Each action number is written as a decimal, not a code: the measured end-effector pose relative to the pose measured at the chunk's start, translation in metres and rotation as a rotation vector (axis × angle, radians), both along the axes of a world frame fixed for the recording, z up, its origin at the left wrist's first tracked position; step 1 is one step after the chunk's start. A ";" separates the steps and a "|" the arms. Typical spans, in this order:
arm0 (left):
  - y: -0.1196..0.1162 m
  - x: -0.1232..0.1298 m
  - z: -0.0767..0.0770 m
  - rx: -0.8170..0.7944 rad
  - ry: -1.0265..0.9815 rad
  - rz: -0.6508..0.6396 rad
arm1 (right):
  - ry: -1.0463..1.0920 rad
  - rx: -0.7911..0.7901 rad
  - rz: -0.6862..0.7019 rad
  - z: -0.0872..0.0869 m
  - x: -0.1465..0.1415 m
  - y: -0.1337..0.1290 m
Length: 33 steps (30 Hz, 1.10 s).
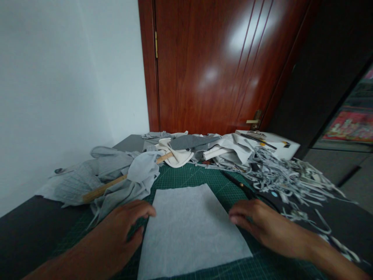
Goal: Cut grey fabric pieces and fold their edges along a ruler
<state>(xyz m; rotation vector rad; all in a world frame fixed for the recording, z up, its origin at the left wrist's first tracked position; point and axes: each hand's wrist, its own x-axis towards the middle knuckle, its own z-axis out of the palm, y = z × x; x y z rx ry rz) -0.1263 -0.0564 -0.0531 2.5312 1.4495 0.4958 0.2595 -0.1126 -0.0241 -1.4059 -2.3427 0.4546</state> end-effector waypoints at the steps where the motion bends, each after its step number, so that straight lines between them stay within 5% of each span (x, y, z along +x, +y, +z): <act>1: 0.014 0.009 0.010 -0.022 0.007 -0.001 | 0.007 0.002 -0.036 0.000 -0.003 0.017; 4: 0.052 0.039 0.029 -0.038 0.117 -0.017 | 0.032 0.048 -0.167 -0.008 -0.015 0.076; 9: 0.078 0.061 0.026 -0.143 0.201 0.021 | 0.011 -0.017 -0.144 -0.026 -0.033 0.130; 16: 0.080 0.055 0.021 -0.192 0.119 0.015 | 0.169 -0.129 -0.142 -0.032 -0.031 0.124; 22: 0.101 0.051 0.019 -0.439 -0.041 0.041 | 0.319 -0.303 -0.150 -0.035 -0.023 0.127; 28: 0.106 0.047 0.027 -0.506 -0.111 -0.003 | 0.461 -0.469 -0.165 -0.032 -0.020 0.123; 33: 0.101 0.037 0.029 -0.643 -0.363 -0.031 | 0.602 -0.535 -0.168 -0.034 -0.012 0.121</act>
